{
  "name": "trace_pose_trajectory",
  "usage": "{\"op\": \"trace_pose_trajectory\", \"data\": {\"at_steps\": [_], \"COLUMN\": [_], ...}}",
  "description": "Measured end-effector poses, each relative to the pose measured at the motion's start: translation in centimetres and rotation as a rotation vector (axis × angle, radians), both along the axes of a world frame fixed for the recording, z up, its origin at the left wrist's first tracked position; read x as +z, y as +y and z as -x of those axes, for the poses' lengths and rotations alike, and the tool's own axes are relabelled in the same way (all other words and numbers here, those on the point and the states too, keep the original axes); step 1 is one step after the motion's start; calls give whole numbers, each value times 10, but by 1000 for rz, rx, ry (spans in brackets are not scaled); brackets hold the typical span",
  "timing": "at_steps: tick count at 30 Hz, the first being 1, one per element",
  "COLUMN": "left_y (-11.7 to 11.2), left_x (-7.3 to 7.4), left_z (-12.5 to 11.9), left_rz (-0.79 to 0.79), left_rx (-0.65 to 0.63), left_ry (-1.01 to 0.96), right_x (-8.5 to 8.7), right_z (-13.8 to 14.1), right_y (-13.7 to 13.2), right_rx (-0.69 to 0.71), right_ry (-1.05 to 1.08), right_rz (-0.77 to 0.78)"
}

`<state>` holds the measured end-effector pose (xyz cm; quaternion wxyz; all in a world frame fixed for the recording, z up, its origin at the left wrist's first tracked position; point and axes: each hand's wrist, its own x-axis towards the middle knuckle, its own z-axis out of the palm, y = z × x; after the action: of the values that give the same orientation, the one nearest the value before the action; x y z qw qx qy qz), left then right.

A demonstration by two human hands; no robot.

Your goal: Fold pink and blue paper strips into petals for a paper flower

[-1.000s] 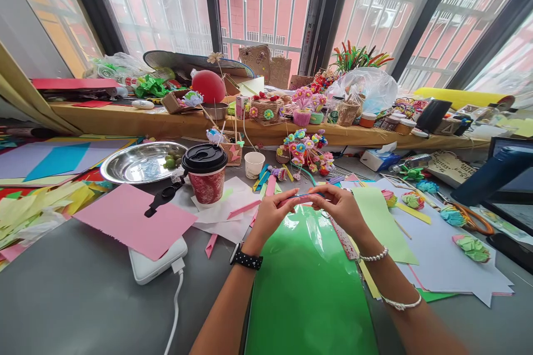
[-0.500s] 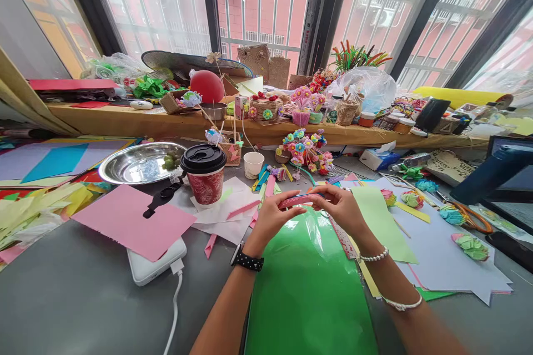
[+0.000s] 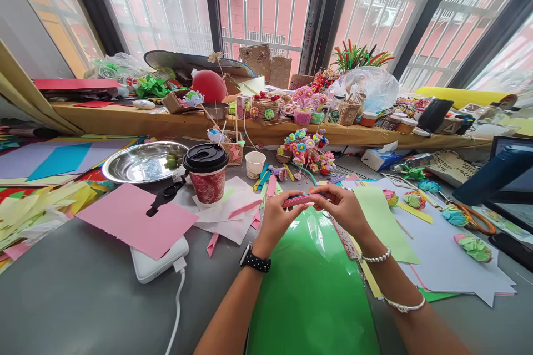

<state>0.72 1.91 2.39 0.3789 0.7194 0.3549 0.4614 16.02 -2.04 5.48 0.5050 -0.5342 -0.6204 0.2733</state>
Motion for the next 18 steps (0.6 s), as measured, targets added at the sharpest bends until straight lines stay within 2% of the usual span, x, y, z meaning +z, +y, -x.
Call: {"op": "trace_pose_trajectory", "data": {"at_steps": [5,18], "left_y": [0,-2], "left_x": [-3,2], "left_z": [-1,-2], "left_rz": [-58,-43], "left_rx": [23,-1], "left_ry": [33,23], "right_x": [0,0], "right_z": [-1,-2], "right_y": [0,-2], "right_rx": [-4,6], "right_ry": [-19,-8], "right_rz": [7,18]}}
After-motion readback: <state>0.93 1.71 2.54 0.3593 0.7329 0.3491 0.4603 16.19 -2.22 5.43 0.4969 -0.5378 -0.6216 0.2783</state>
